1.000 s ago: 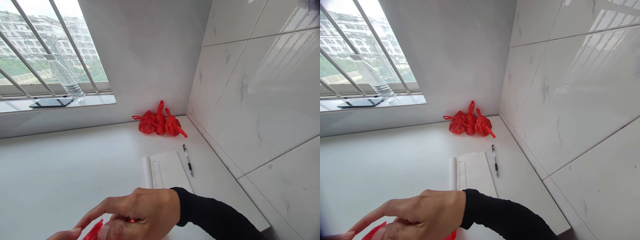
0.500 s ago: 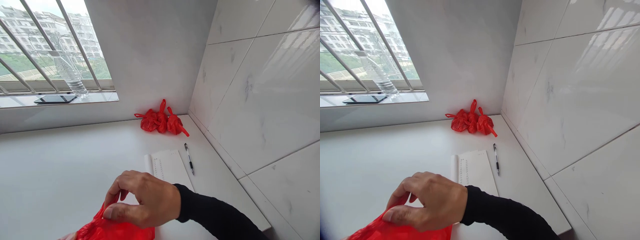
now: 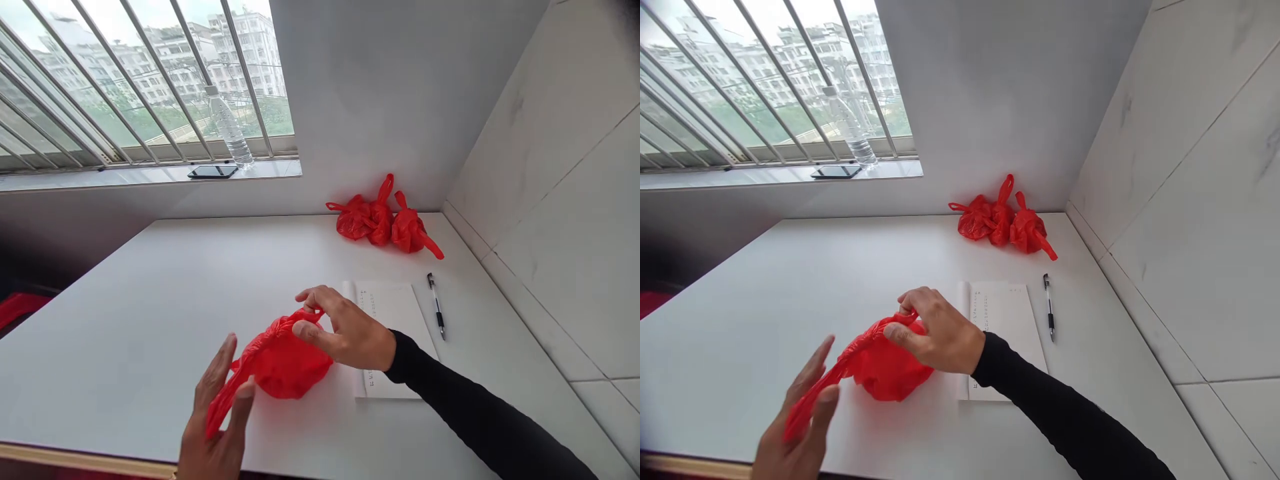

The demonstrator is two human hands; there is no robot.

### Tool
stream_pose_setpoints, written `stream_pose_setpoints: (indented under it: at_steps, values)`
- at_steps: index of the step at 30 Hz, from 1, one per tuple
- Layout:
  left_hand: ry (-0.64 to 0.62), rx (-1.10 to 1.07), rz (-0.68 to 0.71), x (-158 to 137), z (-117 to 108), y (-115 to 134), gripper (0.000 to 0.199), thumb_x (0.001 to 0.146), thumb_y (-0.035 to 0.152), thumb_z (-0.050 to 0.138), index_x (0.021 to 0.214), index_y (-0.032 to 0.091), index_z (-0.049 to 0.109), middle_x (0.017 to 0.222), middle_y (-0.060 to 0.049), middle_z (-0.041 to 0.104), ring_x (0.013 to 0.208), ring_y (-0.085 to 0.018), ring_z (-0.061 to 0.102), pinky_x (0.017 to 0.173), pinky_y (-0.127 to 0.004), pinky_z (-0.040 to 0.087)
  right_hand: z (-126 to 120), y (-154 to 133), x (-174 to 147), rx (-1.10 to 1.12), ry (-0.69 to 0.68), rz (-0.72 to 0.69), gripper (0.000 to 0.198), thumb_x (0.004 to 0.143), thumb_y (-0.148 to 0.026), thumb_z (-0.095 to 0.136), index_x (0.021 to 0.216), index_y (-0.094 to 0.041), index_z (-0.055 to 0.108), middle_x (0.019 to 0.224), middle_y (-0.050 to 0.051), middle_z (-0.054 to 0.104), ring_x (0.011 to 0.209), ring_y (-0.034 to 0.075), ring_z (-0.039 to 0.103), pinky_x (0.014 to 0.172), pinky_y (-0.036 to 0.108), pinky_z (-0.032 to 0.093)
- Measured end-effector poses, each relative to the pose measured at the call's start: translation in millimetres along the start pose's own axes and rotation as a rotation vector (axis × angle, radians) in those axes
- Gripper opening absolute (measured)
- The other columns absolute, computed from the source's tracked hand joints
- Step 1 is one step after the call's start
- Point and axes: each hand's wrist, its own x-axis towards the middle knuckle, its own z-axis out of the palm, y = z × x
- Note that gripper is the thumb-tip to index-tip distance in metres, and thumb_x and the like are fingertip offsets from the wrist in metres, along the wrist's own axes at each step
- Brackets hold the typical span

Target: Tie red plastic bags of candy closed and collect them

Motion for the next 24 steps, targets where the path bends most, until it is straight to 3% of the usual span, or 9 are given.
stream_pose_setpoints:
  at_steps: [4,6,9,11,13,16,18,22,24]
  values:
    - [-0.074,-0.012,0.020,10.9,48.0,15.3,0.056,0.102,0.044,0.047,0.155,0.050,0.030,0.166,0.006,0.032,0.154,-0.026,0.026,0.122,-0.060,0.032,41.4,21.1,-8.5,0.016,-0.023,0.024,0.009,0.102,-0.029,0.049,0.106,-0.022,0.046,0.118,0.009,0.064,0.121,0.025,0.060,0.095,0.042,0.053]
    - [-0.110,0.025,0.036,10.1,63.0,8.0,0.055,0.105,0.040,0.039,0.158,0.043,0.026,0.167,0.003,0.028,0.156,-0.024,0.021,0.125,-0.058,0.026,59.2,34.9,-13.2,-0.040,-0.032,0.055,0.025,0.104,-0.025,0.041,0.128,-0.020,0.042,0.121,0.011,0.065,0.111,0.024,0.065,0.091,0.043,0.057]
    - [-0.124,0.075,0.052,5.2,76.2,-10.2,0.054,0.105,0.038,0.037,0.158,0.031,0.034,0.166,-0.003,0.032,0.156,-0.024,0.020,0.127,-0.056,0.021,78.7,54.4,-18.7,-0.224,-0.042,-0.002,0.049,0.104,-0.020,0.038,0.152,-0.016,0.031,0.143,0.014,0.057,0.133,0.026,0.055,0.111,0.047,0.049]
    - [-0.115,0.105,0.045,2.7,81.7,-20.1,0.052,0.103,0.037,0.038,0.154,0.026,0.043,0.162,-0.006,0.039,0.155,-0.026,0.022,0.127,-0.058,0.017,87.4,65.9,-20.4,-0.376,-0.057,-0.055,0.054,0.101,-0.018,0.042,0.154,-0.013,0.033,0.155,0.014,0.048,0.147,0.027,0.040,0.123,0.048,0.036]
    - [-0.116,0.113,0.039,1.7,85.9,-25.1,0.050,0.102,0.036,0.040,0.149,0.024,0.050,0.159,-0.008,0.044,0.154,-0.028,0.025,0.127,-0.058,0.014,92.9,74.6,-20.6,-0.486,-0.085,-0.077,0.056,0.099,-0.015,0.044,0.154,-0.010,0.036,0.156,0.016,0.046,0.149,0.028,0.036,0.125,0.048,0.032]
    - [-0.130,0.079,0.018,1.0,87.8,-23.6,0.048,0.101,0.035,0.042,0.146,0.024,0.055,0.156,-0.007,0.049,0.153,-0.028,0.029,0.127,-0.057,0.011,93.1,76.2,-19.9,-0.515,-0.100,-0.082,0.055,0.100,-0.014,0.041,0.154,-0.009,0.037,0.157,0.017,0.044,0.148,0.029,0.038,0.125,0.051,0.032]
    - [-0.134,0.032,-0.024,-0.1,83.2,-18.1,0.049,0.102,0.037,0.040,0.148,0.024,0.052,0.156,-0.007,0.049,0.153,-0.027,0.029,0.127,-0.056,0.014,85.1,67.9,-20.2,-0.407,-0.064,-0.072,0.047,0.103,-0.019,0.037,0.150,-0.013,0.044,0.153,0.014,0.050,0.145,0.027,0.043,0.122,0.050,0.036]
    - [-0.048,-0.067,-0.146,-3.3,56.7,-1.0,0.053,0.106,0.043,0.029,0.155,0.028,0.040,0.161,-0.004,0.042,0.154,-0.023,0.024,0.126,-0.049,0.022,51.6,45.5,-21.2,-0.087,0.183,0.070,0.035,0.108,-0.032,0.032,0.118,-0.020,0.063,0.125,0.009,0.068,0.120,0.023,0.062,0.106,0.044,0.050]
    - [0.020,-0.100,-0.202,-5.2,39.4,9.7,0.051,0.105,0.047,0.033,0.152,0.032,0.046,0.154,-0.005,0.048,0.149,-0.024,0.032,0.124,-0.047,0.026,35.9,40.1,-19.6,-0.005,0.279,0.155,0.032,0.107,-0.037,0.036,0.111,-0.022,0.064,0.113,0.007,0.071,0.111,0.024,0.065,0.102,0.043,0.051]
